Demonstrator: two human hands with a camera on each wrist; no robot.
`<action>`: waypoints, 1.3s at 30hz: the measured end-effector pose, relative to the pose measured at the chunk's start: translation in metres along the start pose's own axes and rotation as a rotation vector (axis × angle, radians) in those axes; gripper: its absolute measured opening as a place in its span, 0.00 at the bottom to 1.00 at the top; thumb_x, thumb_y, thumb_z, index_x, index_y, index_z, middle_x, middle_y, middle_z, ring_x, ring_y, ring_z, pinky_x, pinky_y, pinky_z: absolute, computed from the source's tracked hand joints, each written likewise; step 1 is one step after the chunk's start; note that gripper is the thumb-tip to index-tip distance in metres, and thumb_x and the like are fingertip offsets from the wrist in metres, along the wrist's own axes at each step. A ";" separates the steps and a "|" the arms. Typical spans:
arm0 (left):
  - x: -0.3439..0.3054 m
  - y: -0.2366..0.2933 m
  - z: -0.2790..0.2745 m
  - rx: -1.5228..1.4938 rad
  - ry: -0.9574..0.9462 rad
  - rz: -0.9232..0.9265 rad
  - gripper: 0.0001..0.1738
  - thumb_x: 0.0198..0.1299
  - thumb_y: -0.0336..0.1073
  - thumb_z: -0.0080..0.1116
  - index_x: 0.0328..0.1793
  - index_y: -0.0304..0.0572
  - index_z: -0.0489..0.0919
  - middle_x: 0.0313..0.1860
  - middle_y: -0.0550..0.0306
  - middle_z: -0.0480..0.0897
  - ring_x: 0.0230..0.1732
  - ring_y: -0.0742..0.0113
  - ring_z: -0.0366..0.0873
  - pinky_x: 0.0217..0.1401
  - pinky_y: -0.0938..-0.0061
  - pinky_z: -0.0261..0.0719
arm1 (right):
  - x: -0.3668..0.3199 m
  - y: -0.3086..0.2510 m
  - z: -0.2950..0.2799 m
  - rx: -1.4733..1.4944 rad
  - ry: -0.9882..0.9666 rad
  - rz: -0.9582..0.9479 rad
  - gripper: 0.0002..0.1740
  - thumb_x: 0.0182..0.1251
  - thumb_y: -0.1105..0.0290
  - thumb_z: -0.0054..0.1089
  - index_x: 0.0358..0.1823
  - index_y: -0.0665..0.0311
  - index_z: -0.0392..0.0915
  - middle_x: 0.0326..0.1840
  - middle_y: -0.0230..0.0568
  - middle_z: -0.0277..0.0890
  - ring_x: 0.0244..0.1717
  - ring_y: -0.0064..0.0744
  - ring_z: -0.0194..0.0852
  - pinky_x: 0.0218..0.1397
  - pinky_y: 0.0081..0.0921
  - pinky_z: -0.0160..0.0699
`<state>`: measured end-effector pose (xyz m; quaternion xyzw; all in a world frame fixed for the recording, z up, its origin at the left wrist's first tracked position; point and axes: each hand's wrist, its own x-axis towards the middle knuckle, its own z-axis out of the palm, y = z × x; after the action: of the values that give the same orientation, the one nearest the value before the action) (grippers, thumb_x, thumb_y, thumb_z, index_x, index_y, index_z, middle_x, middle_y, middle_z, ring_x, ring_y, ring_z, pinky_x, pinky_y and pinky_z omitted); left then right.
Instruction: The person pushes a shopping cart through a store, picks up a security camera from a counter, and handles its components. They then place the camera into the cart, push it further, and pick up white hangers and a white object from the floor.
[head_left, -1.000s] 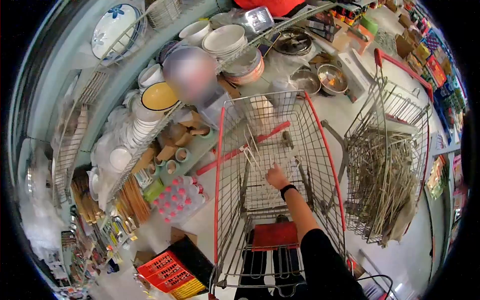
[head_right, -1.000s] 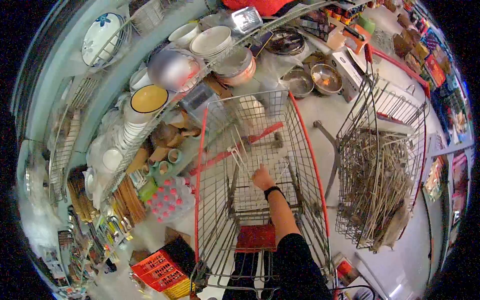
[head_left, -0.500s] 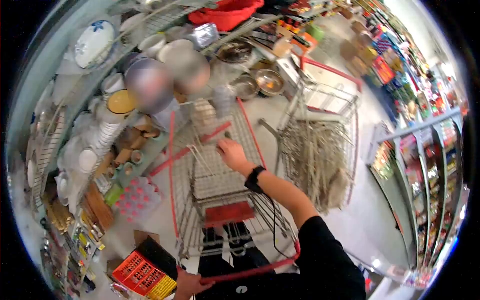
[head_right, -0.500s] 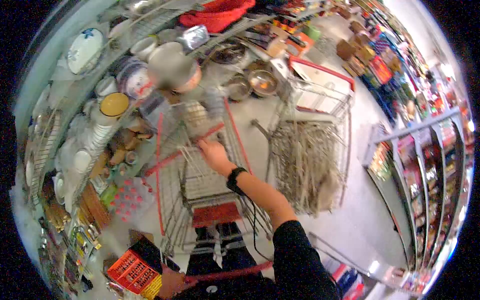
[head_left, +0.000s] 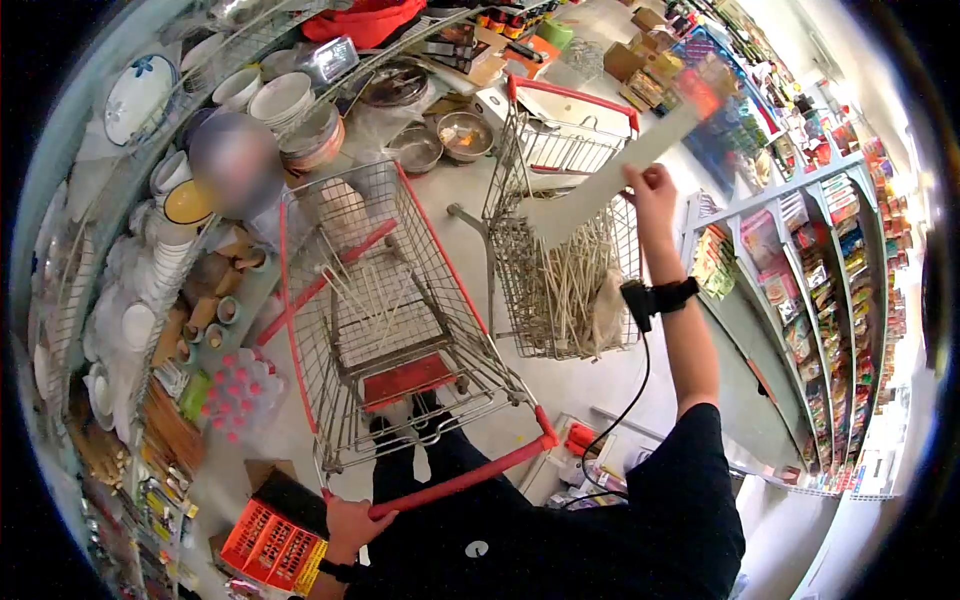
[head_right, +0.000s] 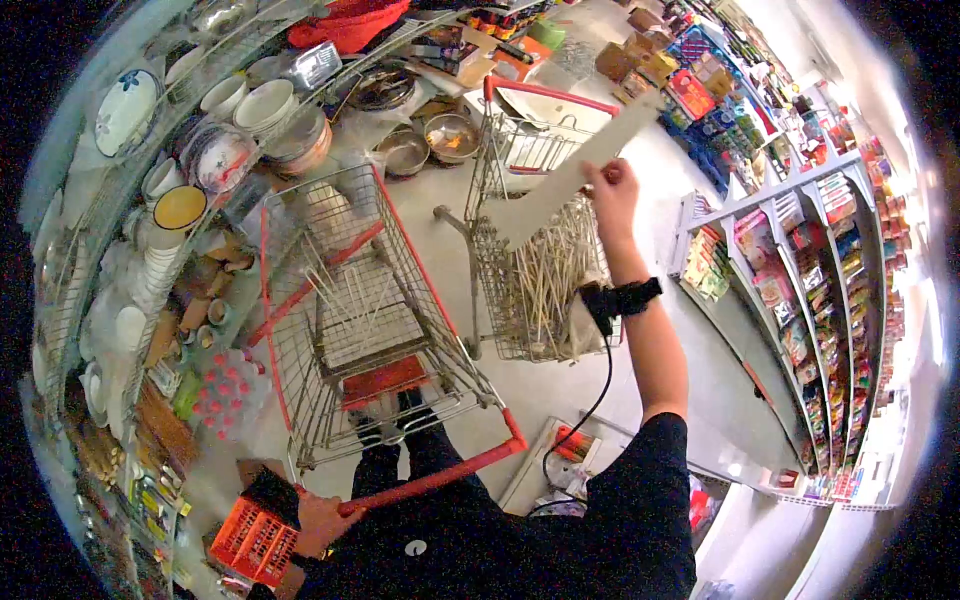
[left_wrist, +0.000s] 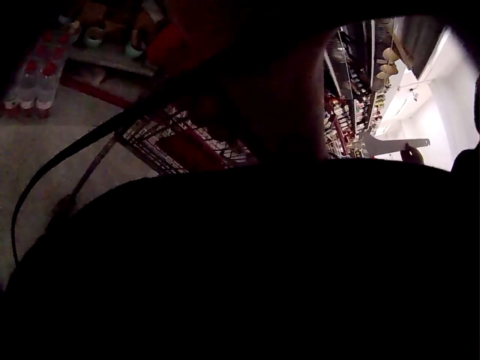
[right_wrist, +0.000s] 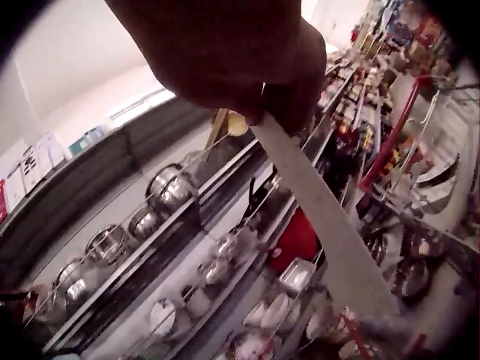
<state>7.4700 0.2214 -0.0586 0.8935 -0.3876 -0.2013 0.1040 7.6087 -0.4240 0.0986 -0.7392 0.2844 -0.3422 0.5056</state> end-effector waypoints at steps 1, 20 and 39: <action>-0.001 -0.002 0.002 -0.016 -0.024 -0.011 0.33 0.47 0.68 0.57 0.12 0.43 0.78 0.08 0.53 0.73 0.13 0.52 0.71 0.30 0.60 0.69 | 0.013 0.003 -0.014 0.047 0.095 0.038 0.13 0.61 0.72 0.63 0.42 0.70 0.71 0.36 0.41 0.76 0.38 0.30 0.78 0.33 0.26 0.84; -0.007 -0.011 0.023 -0.041 -0.182 -0.105 0.36 0.44 0.73 0.55 0.16 0.44 0.81 0.08 0.50 0.73 0.17 0.49 0.73 0.62 0.27 0.52 | 0.101 0.250 0.015 -0.468 -0.301 0.519 0.29 0.62 0.54 0.62 0.57 0.66 0.70 0.41 0.37 0.79 0.36 0.28 0.77 0.37 0.28 0.77; 0.015 -0.010 -0.002 -0.178 -0.412 -0.180 0.37 0.42 0.76 0.55 0.13 0.46 0.77 0.08 0.55 0.74 0.13 0.56 0.75 0.25 0.61 0.72 | -0.247 0.285 0.386 -1.182 -1.592 -0.259 0.13 0.63 0.66 0.51 0.43 0.67 0.76 0.37 0.50 0.79 0.38 0.47 0.79 0.37 0.45 0.78</action>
<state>7.4868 0.2169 -0.0646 0.8519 -0.3003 -0.4210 0.0826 7.7441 -0.1144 -0.3222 -0.9112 -0.0953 0.3963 0.0589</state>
